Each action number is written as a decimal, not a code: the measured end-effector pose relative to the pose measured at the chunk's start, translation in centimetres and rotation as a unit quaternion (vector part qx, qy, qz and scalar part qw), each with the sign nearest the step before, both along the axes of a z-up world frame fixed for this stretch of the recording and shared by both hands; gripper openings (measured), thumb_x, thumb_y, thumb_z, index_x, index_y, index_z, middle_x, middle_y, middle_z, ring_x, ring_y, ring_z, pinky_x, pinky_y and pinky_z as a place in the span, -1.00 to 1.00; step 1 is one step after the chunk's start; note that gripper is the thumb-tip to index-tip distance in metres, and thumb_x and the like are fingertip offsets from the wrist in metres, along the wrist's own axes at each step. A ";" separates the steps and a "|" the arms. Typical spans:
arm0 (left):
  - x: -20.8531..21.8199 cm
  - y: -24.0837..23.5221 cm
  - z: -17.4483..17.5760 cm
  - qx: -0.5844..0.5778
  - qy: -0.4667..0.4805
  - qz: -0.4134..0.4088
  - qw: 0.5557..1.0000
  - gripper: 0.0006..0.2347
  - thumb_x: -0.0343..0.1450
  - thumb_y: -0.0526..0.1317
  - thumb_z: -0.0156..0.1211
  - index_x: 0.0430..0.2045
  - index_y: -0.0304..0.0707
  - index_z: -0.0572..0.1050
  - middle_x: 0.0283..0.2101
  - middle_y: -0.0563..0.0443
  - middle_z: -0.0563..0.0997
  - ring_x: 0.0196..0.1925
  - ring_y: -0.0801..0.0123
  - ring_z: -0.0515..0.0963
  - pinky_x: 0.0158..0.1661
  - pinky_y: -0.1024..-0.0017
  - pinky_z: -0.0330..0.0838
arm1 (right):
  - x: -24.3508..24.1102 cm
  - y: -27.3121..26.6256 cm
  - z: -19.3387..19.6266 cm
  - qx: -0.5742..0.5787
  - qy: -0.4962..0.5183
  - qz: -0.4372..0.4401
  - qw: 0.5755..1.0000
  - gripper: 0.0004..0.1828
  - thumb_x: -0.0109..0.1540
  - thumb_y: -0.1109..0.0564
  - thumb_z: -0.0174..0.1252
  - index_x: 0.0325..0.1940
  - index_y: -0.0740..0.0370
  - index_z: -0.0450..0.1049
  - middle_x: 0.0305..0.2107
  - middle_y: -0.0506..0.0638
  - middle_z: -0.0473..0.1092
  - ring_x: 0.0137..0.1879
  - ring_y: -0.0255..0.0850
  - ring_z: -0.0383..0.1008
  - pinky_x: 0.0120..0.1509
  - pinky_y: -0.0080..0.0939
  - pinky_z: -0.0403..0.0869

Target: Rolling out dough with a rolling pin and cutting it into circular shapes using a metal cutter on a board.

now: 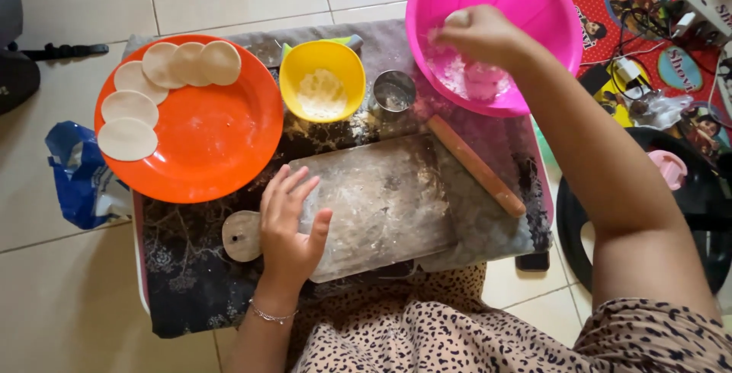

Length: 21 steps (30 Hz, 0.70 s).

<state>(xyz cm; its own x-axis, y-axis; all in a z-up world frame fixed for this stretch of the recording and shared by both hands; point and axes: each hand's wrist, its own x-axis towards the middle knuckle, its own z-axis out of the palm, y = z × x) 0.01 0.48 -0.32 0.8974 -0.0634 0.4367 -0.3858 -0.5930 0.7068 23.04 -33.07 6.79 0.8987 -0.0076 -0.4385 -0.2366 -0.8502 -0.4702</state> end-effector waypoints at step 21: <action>2.0 -0.9 3.3 -0.229 0.193 -0.060 0.952 -0.56 0.40 0.08 0.19 -0.10 -0.36 0.57 -0.30 -0.30 0.67 -0.46 0.05 0.72 -0.48 0.29 0.67 | -17.6 11.8 -5.8 0.110 -0.470 0.251 0.839 -0.54 0.18 -0.25 0.37 -0.49 0.04 0.36 -0.62 -0.08 0.30 -0.54 -0.10 0.43 -0.43 -0.15 0.43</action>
<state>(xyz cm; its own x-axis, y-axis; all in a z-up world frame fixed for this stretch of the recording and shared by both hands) 2.02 -0.43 2.96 0.9949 -0.0576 0.0824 -0.0905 -0.1563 0.9835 5.46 -21.30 1.04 0.7136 0.4643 0.5246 0.6892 -0.5993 -0.4072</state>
